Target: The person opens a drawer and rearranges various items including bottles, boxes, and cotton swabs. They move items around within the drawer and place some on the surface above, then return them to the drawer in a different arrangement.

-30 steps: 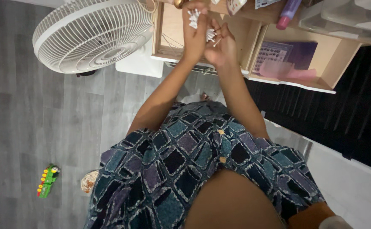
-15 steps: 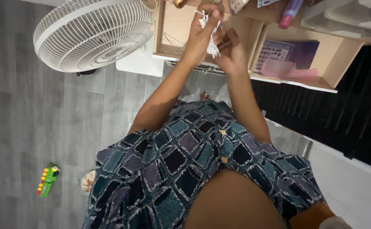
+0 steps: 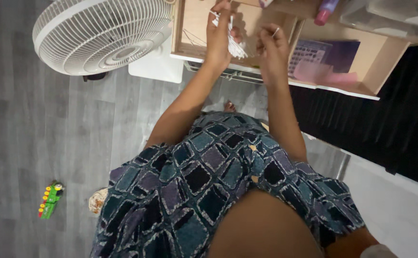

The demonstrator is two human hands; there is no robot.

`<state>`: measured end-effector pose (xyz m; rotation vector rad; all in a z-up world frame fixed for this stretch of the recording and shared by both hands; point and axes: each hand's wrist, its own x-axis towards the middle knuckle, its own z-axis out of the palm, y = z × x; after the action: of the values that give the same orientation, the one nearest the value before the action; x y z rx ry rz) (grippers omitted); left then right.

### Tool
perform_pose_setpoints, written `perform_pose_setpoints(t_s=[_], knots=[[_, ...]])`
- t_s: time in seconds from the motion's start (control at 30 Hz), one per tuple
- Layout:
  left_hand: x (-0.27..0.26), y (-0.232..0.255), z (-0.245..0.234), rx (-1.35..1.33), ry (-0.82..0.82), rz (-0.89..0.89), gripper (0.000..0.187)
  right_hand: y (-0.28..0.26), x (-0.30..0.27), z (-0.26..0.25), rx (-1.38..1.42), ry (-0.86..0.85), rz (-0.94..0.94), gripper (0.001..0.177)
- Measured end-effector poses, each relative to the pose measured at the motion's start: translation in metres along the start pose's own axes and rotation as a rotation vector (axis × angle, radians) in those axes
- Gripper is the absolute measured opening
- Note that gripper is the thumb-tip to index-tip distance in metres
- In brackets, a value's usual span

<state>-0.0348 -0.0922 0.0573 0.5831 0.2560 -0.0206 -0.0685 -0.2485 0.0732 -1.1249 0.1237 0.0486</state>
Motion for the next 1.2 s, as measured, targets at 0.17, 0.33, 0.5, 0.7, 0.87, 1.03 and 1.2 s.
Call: perform_pose_setpoints(t_s=[0.17, 0.33, 0.5, 0.7, 0.87, 1.03, 1.2], knots=[[0.006, -0.001, -0.003, -0.113, 0.137, 0.08, 0.02, -0.024, -0.027, 0.003, -0.699, -0.14, -0.36, 0.029], [0.01, -0.006, -0.001, -0.201, 0.187, 0.03, 0.022, -0.034, -0.035, 0.021, -0.904, -0.215, -0.564, 0.028], [0.014, -0.014, -0.001, -0.3, 0.19, 0.034, 0.024, -0.039, -0.034, 0.026, -0.967, -0.169, -0.685, 0.018], [0.019, -0.017, 0.0, -0.313, 0.258, -0.015, 0.029, -0.028, -0.03, -0.001, -0.941, -0.167, -0.782, 0.009], [0.022, -0.016, -0.004, -0.364, 0.264, -0.062, 0.033, -0.035, -0.011, -0.061, -0.202, 0.15, -0.629, 0.016], [0.026, -0.024, -0.016, -0.409, 0.24, -0.13, 0.032, -0.119, 0.012, -0.172, 0.545, 0.264, -0.531, 0.019], [0.036, -0.031, -0.023, -0.423, 0.188, -0.06, 0.036, -0.161, 0.005, -0.214, 0.559, 0.151, -0.464, 0.019]])
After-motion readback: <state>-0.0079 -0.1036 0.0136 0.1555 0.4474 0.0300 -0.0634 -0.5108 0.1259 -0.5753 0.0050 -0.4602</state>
